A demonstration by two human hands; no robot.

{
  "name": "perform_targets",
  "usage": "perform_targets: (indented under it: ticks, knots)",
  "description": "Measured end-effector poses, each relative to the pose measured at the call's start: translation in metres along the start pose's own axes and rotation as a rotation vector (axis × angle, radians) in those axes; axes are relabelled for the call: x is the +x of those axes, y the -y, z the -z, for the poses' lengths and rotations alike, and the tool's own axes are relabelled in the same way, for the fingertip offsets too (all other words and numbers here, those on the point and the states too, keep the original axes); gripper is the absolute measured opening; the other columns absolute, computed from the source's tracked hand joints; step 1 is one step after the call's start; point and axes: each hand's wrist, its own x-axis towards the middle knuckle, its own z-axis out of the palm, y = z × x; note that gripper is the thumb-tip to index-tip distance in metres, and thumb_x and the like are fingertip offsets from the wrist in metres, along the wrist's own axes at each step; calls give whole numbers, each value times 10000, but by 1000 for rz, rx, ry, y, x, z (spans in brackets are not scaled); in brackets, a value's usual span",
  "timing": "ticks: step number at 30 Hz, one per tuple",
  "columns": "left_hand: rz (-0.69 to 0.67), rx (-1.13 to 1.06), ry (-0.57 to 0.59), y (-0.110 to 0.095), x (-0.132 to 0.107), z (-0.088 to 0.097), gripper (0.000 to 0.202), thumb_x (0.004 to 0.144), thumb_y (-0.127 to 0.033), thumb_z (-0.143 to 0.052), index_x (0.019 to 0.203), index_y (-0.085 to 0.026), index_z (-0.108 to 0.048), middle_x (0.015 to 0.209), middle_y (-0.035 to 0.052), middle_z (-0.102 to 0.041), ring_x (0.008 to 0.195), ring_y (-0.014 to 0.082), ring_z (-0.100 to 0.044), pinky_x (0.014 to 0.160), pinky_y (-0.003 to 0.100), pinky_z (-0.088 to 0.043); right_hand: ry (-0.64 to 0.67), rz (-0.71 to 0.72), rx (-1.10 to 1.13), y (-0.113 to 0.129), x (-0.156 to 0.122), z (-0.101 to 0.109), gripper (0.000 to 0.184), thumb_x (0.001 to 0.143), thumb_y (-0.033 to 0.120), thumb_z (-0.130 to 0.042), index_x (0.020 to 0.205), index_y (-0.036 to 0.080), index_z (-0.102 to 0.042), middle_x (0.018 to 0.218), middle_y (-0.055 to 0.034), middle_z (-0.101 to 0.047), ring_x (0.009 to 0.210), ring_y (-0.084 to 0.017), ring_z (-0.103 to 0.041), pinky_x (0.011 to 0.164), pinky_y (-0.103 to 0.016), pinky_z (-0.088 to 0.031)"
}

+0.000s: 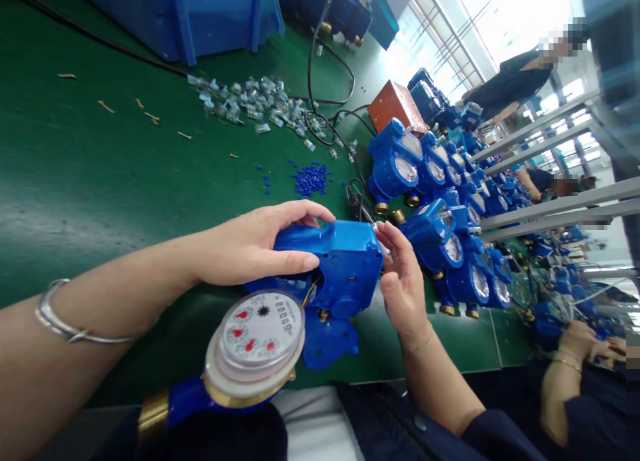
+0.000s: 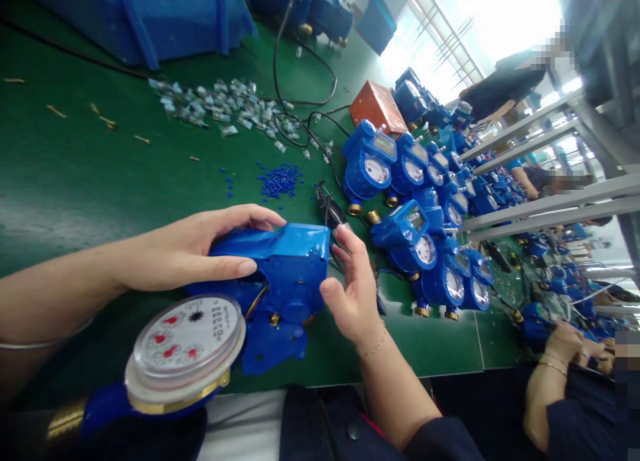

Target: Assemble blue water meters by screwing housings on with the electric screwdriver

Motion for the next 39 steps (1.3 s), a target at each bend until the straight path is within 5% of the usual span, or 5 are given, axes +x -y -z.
perform_targets:
  ticks: [7,15,25,29,39]
  knots:
    - [-26,22,38,3,-5,6,724,832,-491,-653,1460,-218,-418,1193,61,-627,1052,251,-624,885,308,-506,87,27,195,10,3,-14,719,895,449,-676,1496,299,-312,1463,-75,-469,1326,-195,-508,1081,-321,-479]
    - [-70,217,42,-12,-17,7,870,674,-410,-857,1433,-254,-462,1421,45,-573,1229,299,-583,1021,363,-472,179,238,145,8,-7,-18,1013,726,370,-846,1524,325,-224,1469,-88,-444,1367,-291,-454,1159,-479,-389]
    - [70,241,102,-27,-7,2,798,593,-317,-815,1334,-273,-521,1263,23,-686,1094,274,-671,897,296,-528,195,158,25,2,-9,-11,1025,744,651,-745,1530,274,-205,1489,-136,-425,1344,-313,-483,1121,-504,-441]
    - [113,256,23,-27,-6,-3,792,603,-344,-795,1339,-246,-519,1222,49,-698,1053,289,-678,868,327,-525,121,107,-66,1,-10,-5,852,840,734,-555,1492,250,-297,1495,-131,-424,1376,-307,-448,1145,-501,-417]
    - [116,231,-16,-22,-8,-4,772,572,-332,-813,1300,-247,-570,1215,41,-693,1070,299,-657,915,340,-505,-115,-48,-654,-41,-6,0,414,951,312,-525,1338,165,-521,1273,-168,-545,1218,-312,-463,1063,-573,-396]
